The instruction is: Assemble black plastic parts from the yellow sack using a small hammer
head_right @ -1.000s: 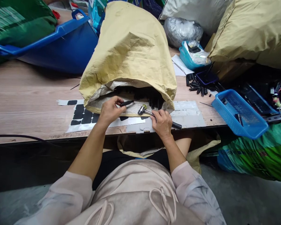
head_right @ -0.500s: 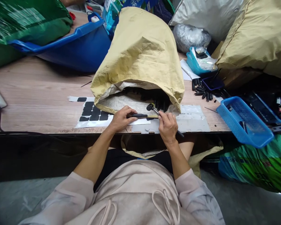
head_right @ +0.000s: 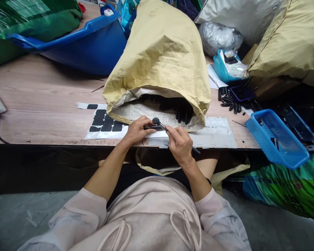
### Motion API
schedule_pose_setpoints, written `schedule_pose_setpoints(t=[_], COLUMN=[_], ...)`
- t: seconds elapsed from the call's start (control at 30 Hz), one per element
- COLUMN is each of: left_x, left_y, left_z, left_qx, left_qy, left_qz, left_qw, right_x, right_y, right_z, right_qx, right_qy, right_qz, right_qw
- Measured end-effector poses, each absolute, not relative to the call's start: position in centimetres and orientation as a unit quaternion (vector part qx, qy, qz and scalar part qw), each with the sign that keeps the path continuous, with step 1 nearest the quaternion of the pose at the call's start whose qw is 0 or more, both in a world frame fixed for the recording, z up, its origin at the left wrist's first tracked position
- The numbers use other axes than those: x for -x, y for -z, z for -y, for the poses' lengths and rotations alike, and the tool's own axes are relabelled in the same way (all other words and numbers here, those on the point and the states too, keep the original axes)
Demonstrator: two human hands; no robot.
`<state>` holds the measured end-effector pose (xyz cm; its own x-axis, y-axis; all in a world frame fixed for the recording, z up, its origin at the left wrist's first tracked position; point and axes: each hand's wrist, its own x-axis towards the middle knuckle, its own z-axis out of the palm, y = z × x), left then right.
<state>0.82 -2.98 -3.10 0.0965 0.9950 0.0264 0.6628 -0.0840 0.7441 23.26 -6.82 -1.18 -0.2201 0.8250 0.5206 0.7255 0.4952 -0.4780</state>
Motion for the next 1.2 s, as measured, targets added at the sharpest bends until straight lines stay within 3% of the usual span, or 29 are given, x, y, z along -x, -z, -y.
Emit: schedule_pose_setpoints(t=[0.2,0.67,0.93,1.2], left_x=[-0.9,-0.8,-0.6,-0.4], left_y=[3.0,3.1,3.5,3.4], left_z=[2.9,3.1,3.2,3.2], left_qx=[-0.669,-0.678,-0.697,-0.690], left_qy=[-0.293,-0.295,-0.299,-0.334], left_qz=[-0.610,-0.606,-0.590,-0.563], left_qw=[0.307,0.293,0.277,0.307], right_x=[-23.1,-24.9,-26.5,-26.5], right_y=[1.8,2.1,3.5,5.0], right_z=[6.9,6.9,4.1,4.0], right_qx=[0.490,0.526,0.574,0.585], right_qy=[-0.027,-0.053,0.040,0.061], right_qz=[0.803,0.770,0.757,0.752], right_qw=[0.338,0.357,0.310,0.298])
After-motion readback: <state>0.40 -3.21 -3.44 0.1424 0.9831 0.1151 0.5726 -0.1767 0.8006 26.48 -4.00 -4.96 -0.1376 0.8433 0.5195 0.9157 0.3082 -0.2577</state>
